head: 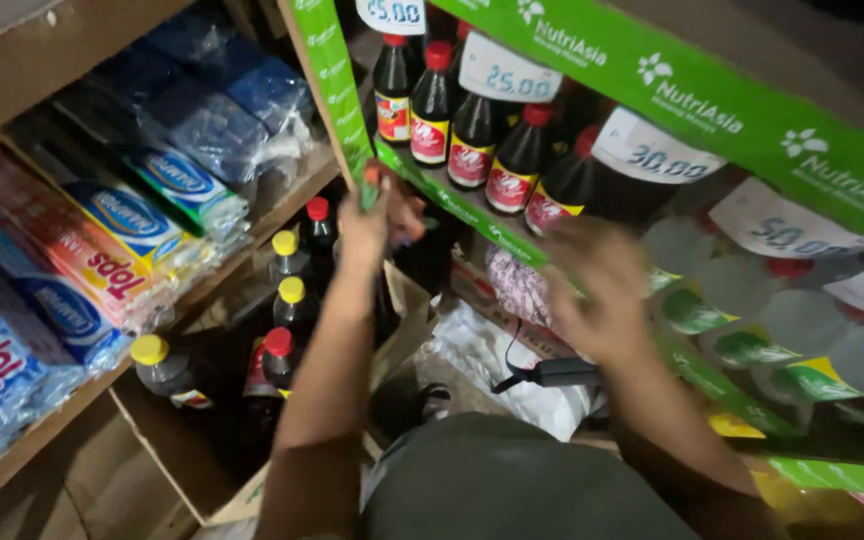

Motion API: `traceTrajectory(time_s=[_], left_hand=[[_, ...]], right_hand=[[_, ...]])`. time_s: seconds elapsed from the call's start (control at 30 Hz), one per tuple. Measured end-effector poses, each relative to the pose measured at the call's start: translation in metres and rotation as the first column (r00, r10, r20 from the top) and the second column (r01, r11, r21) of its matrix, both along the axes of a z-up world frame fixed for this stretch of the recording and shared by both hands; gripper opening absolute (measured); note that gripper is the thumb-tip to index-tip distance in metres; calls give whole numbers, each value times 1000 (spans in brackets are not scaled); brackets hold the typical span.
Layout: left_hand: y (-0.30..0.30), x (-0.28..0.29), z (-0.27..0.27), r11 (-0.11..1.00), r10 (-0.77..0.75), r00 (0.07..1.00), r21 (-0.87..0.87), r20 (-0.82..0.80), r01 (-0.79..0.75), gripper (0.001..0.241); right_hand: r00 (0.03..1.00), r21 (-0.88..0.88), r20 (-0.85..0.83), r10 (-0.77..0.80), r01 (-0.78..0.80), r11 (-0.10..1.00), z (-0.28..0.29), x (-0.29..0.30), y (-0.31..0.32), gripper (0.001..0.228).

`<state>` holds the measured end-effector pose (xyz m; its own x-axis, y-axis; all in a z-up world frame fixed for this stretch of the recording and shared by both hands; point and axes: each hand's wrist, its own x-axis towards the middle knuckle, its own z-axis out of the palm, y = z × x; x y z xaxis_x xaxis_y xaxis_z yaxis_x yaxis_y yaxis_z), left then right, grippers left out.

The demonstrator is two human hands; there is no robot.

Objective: Cleaning a box and wiping down bottles of soy sauce on a grocery shelf.

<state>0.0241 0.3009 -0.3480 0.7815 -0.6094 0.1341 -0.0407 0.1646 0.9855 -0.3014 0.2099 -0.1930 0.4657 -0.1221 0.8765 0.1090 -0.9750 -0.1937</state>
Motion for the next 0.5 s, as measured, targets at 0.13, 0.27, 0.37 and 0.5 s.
traceTrajectory(time_s=[0.13,0.27,0.37,0.5], left_hand=[[-4,-60,-73,966,44,922,-219,-385,-137,41],[-12,-117,-117,809,-438,665,-587,-605,-2,56],[-15,-136,-122,751,-587,436,-660,-682,-21,55],[-26,-117,-167,676,-546,535,-716,-645,-173,57]], right_hand=[[945,317,-271,184,-93,944,-73,59,13,45],[855,425,-202,479,-364,829,-157,99,12,53],[803,163,-594,50,60,985,-328,103,-32,52],[503,162,-863,-55,379,911,-496,75,-94,59]])
